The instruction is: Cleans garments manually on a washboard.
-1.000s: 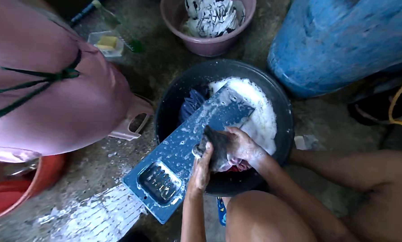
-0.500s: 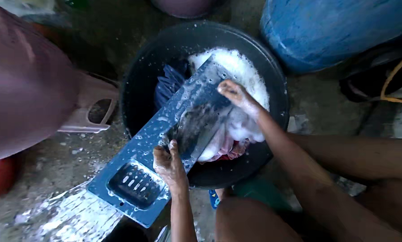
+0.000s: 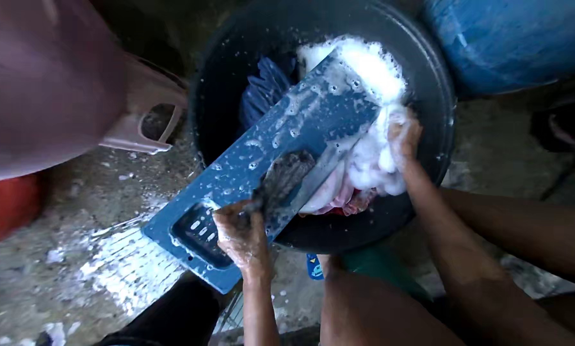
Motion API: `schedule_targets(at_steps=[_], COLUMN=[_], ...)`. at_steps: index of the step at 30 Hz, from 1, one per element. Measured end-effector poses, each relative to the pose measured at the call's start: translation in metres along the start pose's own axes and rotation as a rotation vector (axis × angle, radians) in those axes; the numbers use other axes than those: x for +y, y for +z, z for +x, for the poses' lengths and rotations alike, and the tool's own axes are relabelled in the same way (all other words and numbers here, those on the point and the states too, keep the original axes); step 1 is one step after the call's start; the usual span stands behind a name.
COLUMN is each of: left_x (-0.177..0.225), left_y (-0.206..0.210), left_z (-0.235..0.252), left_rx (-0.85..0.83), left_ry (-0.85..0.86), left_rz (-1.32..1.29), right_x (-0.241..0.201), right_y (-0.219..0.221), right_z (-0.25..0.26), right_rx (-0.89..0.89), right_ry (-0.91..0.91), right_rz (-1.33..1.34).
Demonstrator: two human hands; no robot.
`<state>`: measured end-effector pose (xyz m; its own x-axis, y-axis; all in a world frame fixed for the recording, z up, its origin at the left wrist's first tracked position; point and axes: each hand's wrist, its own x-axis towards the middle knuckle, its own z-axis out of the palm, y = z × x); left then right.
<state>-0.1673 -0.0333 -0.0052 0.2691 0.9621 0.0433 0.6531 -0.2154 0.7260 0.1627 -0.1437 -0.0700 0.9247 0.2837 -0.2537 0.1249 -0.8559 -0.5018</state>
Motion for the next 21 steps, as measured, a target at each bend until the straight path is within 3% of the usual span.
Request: schedule_targets(at_steps=[3, 7, 9, 11, 14, 16, 19, 21], left_x=[-0.011, -0.008, -0.012, -0.024, -0.026, -0.022, -0.015, -0.021], left_y=[-0.002, -0.013, -0.018, -0.022, -0.018, -0.015, -0.028, -0.04], left_z=[-0.009, -0.014, -0.017, -0.024, -0.023, -0.014, -0.006, -0.005], left_rx=[-0.055, -0.091, -0.072, -0.052, -0.041, -0.096, -0.226, -0.314], left_ry=[0.039, 0.096, 0.078, 0.039, -0.046, -0.095, -0.233, -0.29], left_rz=[0.036, 0.285, 0.335, 0.336, 0.288, 0.274, 0.325, 0.289], right_x=[-0.06, -0.109, -0.102, -0.084, -0.087, -0.104, -0.116, -0.102], right_y=[-0.002, 0.044, 0.071, 0.085, 0.074, 0.061, 0.072, 0.085], right_z=[-0.063, -0.179, -0.194, -0.162, -0.095, -0.105, -0.19, -0.202], right_rx=[-0.029, -0.253, -0.374, -0.35, -0.145, -0.103, -0.239, -0.395], right_ry=[-0.161, -0.894, -1.123, -1.088, -0.788, -0.732, -1.022, -1.176], right_rz=[0.223, 0.228, 0.146, 0.054, -0.087, -0.072, 0.117, 0.147])
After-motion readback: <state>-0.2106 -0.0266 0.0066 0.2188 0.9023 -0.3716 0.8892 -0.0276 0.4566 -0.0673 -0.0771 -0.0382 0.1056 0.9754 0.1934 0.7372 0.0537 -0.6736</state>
